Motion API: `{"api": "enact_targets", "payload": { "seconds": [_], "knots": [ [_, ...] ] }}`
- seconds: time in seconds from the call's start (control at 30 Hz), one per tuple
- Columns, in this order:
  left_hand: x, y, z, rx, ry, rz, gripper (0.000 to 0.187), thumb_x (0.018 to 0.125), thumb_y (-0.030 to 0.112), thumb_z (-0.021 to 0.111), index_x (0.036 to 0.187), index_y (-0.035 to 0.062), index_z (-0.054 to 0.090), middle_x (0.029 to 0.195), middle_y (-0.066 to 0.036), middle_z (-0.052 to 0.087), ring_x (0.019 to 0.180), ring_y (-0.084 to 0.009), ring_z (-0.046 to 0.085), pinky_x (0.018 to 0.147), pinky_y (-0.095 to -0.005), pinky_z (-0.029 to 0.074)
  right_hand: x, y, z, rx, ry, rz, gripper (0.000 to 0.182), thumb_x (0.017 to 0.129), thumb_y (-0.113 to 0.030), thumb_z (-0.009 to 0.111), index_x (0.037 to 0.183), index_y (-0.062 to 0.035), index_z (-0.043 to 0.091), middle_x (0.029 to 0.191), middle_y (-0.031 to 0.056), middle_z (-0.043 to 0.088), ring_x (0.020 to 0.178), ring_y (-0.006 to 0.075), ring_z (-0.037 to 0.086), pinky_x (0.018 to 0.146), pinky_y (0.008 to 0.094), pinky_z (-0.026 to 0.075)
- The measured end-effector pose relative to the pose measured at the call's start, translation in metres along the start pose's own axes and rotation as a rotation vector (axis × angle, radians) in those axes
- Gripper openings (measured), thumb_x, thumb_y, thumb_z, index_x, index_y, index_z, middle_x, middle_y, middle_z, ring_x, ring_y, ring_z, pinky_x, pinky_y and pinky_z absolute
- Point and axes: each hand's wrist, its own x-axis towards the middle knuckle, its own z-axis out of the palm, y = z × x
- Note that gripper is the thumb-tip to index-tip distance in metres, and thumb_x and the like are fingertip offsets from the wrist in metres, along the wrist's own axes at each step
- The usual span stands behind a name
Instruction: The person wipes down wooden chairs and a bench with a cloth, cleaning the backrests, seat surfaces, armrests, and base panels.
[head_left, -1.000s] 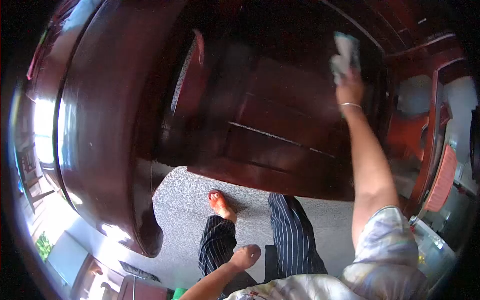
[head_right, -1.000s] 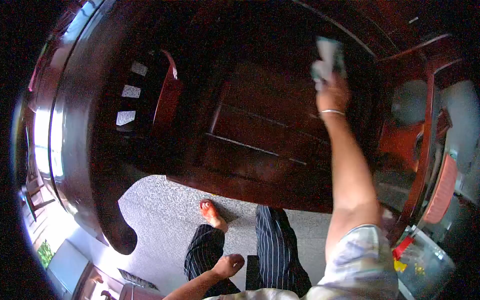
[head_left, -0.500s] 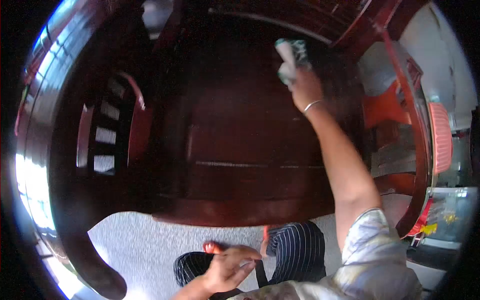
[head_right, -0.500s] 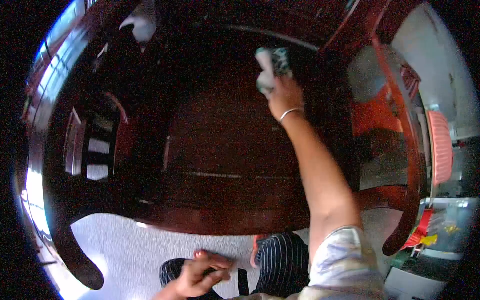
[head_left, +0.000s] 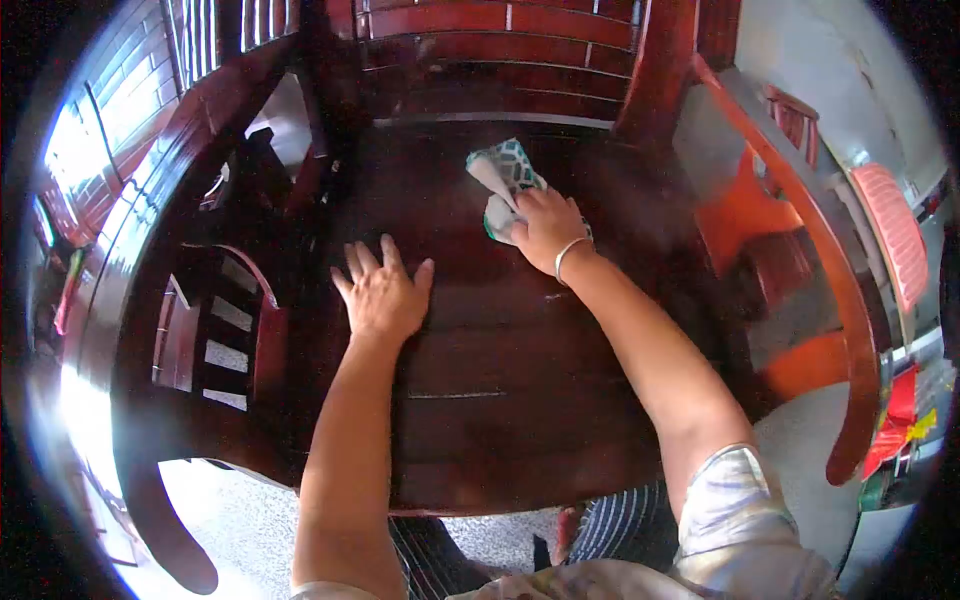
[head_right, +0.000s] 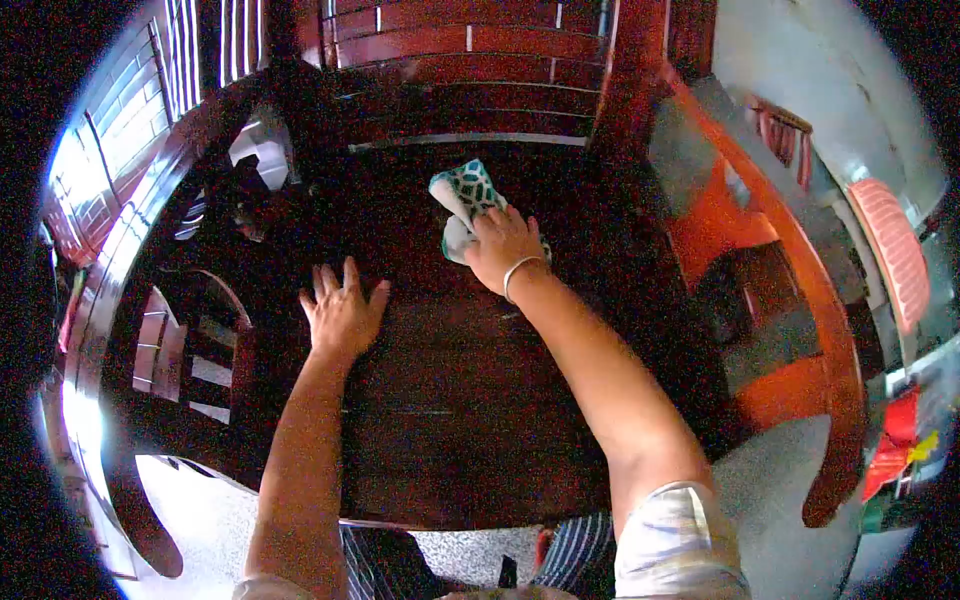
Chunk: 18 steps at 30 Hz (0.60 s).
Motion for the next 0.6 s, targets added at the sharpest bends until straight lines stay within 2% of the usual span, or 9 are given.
{"api": "enact_targets", "payload": {
  "seconds": [0.07, 0.1, 0.13, 0.17, 0.23, 0.27, 0.37, 0.5, 0.6],
  "knots": [
    [0.000, -0.004, -0.001, 0.029, -0.005, 0.006, 0.071, 0.082, 0.051, 0.041, 0.130, -0.0002, 0.029, 0.132, -0.030, 0.027, 0.128, -0.0374, 0.019, 0.100, -0.0558, 0.014, 0.025, -0.022, 0.007, 0.026, -0.110, -0.014, 0.036, 0.077, -0.032, 0.050, 0.105, -0.0094, 0.053, 0.119, 0.0090, 0.046, 0.117, 0.0298, 0.036, 0.091, 0.0575, 0.029],
    [0.001, -0.004, 0.000, 0.043, -0.013, 0.021, 0.071, 0.083, 0.052, 0.040, 0.131, 0.0010, 0.028, 0.132, -0.029, 0.026, 0.128, -0.0382, 0.019, 0.099, -0.0566, 0.015, 0.041, -0.036, 0.024, -0.005, -0.089, -0.037, 0.040, 0.079, -0.036, 0.048, 0.109, -0.0103, 0.052, 0.120, 0.0077, 0.046, 0.119, 0.0280, 0.033, 0.093, 0.0584, 0.026],
    [0.001, -0.006, 0.002, 0.041, -0.019, 0.021, 0.072, 0.082, 0.052, 0.041, 0.131, 0.0005, 0.028, 0.133, -0.029, 0.025, 0.128, -0.0387, 0.019, 0.100, -0.0564, 0.014, 0.058, -0.055, 0.023, 0.007, -0.162, -0.049, 0.042, 0.080, -0.039, 0.045, 0.112, -0.0118, 0.052, 0.121, 0.0070, 0.046, 0.120, 0.0276, 0.032, 0.094, 0.0591, 0.024],
    [0.002, -0.007, 0.002, 0.043, -0.012, 0.021, 0.072, 0.082, 0.052, 0.041, 0.131, 0.0005, 0.028, 0.133, -0.029, 0.025, 0.128, -0.0387, 0.019, 0.100, -0.0564, 0.014, 0.078, -0.075, 0.027, -0.044, -0.249, -0.057, 0.042, 0.081, -0.040, 0.043, 0.112, -0.0128, 0.052, 0.122, 0.0066, 0.045, 0.121, 0.0282, 0.031, 0.094, 0.0597, 0.023],
    [0.000, -0.008, -0.001, 0.018, -0.033, 0.034, 0.073, 0.082, 0.052, 0.041, 0.131, 0.0004, 0.027, 0.133, -0.029, 0.025, 0.128, -0.0387, 0.018, 0.100, -0.0562, 0.012, 0.105, -0.113, 0.047, 0.100, -0.161, -0.016, 0.046, 0.085, -0.043, 0.033, 0.113, -0.0108, 0.051, 0.126, 0.0086, 0.043, 0.122, 0.0286, 0.032, 0.096, 0.0609, 0.019],
    [0.001, -0.009, 0.000, -0.009, -0.042, 0.029, 0.074, 0.081, 0.051, 0.043, 0.131, 0.0003, 0.026, 0.134, -0.029, 0.024, 0.128, -0.0388, 0.016, 0.101, -0.0560, 0.010, 0.114, -0.129, 0.037, 0.109, -0.269, 0.007, 0.048, 0.085, -0.043, 0.030, 0.114, -0.0113, 0.050, 0.128, 0.0089, 0.041, 0.122, 0.0301, 0.031, 0.097, 0.0614, 0.018],
    [0.001, -0.010, -0.002, -0.048, -0.039, 0.065, 0.075, 0.078, 0.048, 0.048, 0.129, -0.0042, 0.028, 0.132, -0.032, 0.024, 0.128, -0.0393, 0.015, 0.100, -0.0557, 0.010, 0.138, -0.156, 0.054, 0.017, -0.303, -0.128, 0.045, 0.084, -0.042, 0.035, 0.118, -0.0155, 0.048, 0.129, 0.0058, 0.041, 0.123, 0.0335, 0.030, 0.096, 0.0635, 0.016],
    [-0.002, -0.013, -0.002, -0.023, -0.063, 0.103, 0.077, 0.077, 0.048, 0.049, 0.129, -0.0041, 0.027, 0.132, -0.032, 0.023, 0.128, -0.0393, 0.015, 0.101, -0.0553, 0.009, 0.162, -0.149, 0.061, -0.007, -0.327, -0.047, 0.046, 0.083, -0.042, 0.039, 0.120, -0.0171, 0.046, 0.129, 0.0033, 0.041, 0.122, 0.0324, 0.030, 0.096, 0.0642, 0.016],
    [-0.003, -0.015, -0.001, -0.073, -0.043, 0.102, 0.077, 0.077, 0.048, 0.050, 0.130, -0.0037, 0.027, 0.132, -0.032, 0.023, 0.128, -0.0392, 0.015, 0.101, -0.0549, 0.008, 0.169, -0.123, 0.060, 0.006, -0.273, 0.010, 0.048, 0.081, -0.048, 0.041, 0.119, -0.0189, 0.048, 0.125, -0.0005, 0.045, 0.120, 0.0291, 0.034, 0.097, 0.0592, 0.019]
  ]
}}
